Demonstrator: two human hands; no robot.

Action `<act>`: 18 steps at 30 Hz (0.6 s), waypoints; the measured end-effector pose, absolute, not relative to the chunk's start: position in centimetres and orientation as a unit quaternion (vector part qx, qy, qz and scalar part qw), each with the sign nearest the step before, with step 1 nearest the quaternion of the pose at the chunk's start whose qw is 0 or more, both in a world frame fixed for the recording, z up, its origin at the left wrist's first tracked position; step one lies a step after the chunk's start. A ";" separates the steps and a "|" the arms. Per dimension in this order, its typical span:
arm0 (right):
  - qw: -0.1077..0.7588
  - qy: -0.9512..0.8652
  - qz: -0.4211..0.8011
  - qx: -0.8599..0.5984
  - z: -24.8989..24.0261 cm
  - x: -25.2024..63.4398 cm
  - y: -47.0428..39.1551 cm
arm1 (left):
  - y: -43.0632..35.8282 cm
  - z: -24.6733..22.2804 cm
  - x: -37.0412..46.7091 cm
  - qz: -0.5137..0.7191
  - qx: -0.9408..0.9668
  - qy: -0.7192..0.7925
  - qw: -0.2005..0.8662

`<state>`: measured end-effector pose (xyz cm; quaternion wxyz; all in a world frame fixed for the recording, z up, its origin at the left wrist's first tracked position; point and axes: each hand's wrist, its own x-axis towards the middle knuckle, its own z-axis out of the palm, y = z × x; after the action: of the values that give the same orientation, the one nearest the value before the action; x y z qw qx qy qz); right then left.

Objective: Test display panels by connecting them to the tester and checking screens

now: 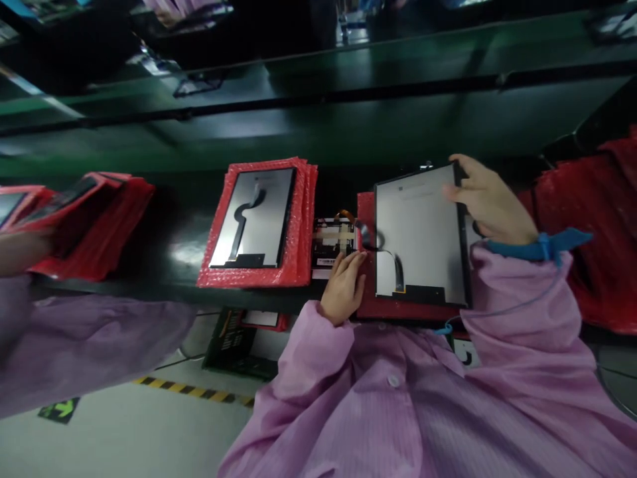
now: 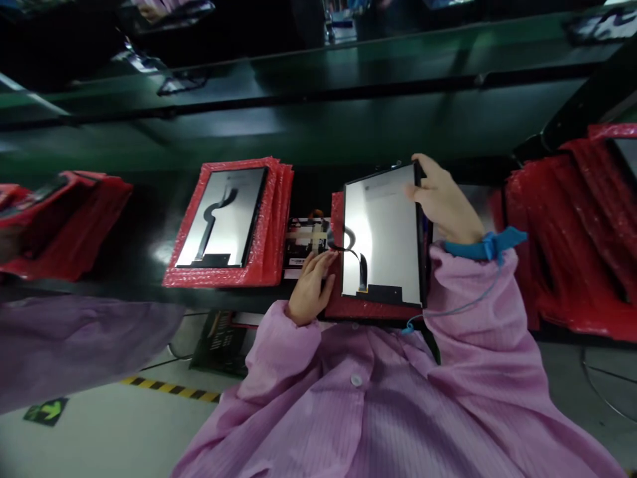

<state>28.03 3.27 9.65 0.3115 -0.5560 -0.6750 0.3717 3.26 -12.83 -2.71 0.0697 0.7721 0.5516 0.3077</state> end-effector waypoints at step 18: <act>0.121 -0.771 0.332 -0.529 4.2 21.0 0.5 | -7.6 1.9 1.3 0.283 0.818 0.501 0.017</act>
<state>20.99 0.49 4.16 0.1211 -0.5294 -0.7714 0.3317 1.33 -7.64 1.90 0.0169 0.8177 0.5010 0.2830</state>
